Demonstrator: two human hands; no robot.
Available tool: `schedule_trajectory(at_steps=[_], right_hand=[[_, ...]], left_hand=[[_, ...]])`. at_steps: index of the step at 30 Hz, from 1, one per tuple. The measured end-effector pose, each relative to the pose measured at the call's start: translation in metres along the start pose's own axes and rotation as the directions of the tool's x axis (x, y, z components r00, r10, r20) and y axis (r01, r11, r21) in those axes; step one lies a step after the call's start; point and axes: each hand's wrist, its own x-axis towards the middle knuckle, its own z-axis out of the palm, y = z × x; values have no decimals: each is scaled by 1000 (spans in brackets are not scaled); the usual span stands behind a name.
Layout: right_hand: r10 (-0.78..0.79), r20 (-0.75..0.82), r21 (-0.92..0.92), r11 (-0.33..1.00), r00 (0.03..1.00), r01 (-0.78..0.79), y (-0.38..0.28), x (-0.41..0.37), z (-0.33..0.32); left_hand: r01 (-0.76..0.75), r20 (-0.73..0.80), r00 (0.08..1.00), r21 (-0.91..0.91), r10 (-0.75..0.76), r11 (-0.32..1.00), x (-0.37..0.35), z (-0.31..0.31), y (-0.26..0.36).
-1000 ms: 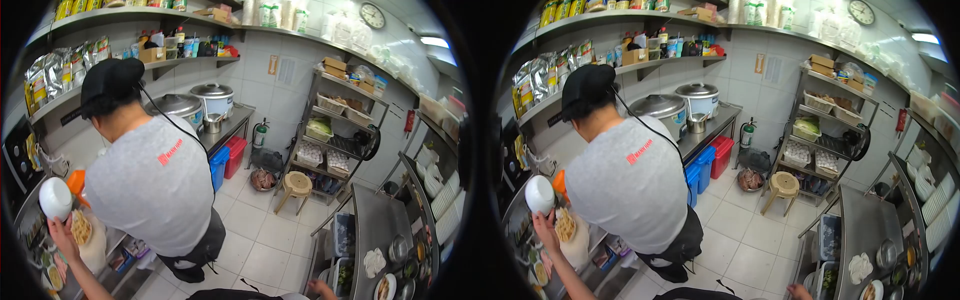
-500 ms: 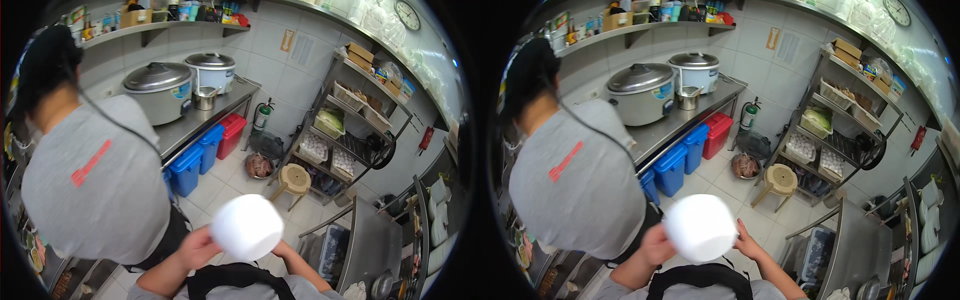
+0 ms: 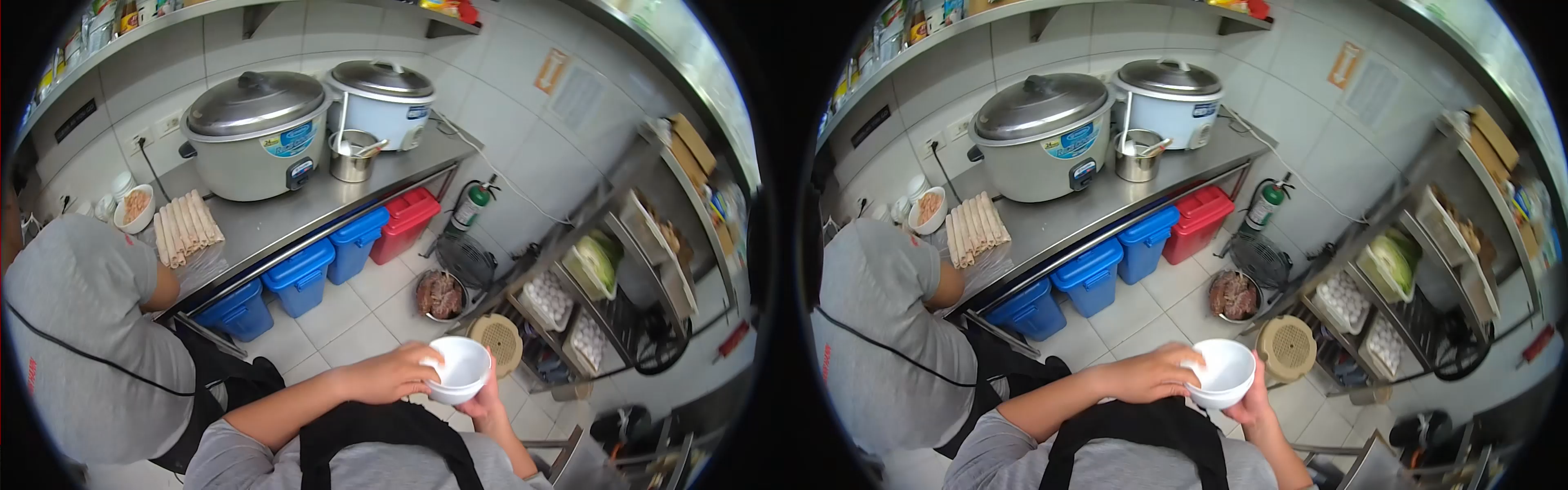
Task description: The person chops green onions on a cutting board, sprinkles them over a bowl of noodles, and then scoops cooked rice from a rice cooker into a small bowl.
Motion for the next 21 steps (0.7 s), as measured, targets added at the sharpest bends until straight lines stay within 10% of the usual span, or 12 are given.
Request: schedule_trajectory(at_steps=[2,5,7,12,14,19,21], right_hand=[[21,76,-26,999,997,-19,-41,52,1],[42,129,-282,960,991,-4,-91,135,24],[53,305,-418,905,951,83,-101,202,35],[293,698,-715,262,653,648,-143,347,119],[92,793,-576,-209,602,790,-164,427,153],[-41,670,-517,-742,741,426,-209,623,234],[95,299,-537,-806,949,250,-203,688,240]], left_hand=[[21,-154,988,164,4,986,17,-8,-35],[319,-454,826,-110,-333,941,35,-33,-78],[312,-17,569,-921,-822,235,44,-71,-88],[115,-330,314,-917,-890,381,1,-112,-200],[166,-364,230,-899,-902,405,-15,-135,-246],[388,-418,31,-832,-908,397,-14,-214,-327],[345,-426,15,-847,-905,404,-6,-232,-349]])
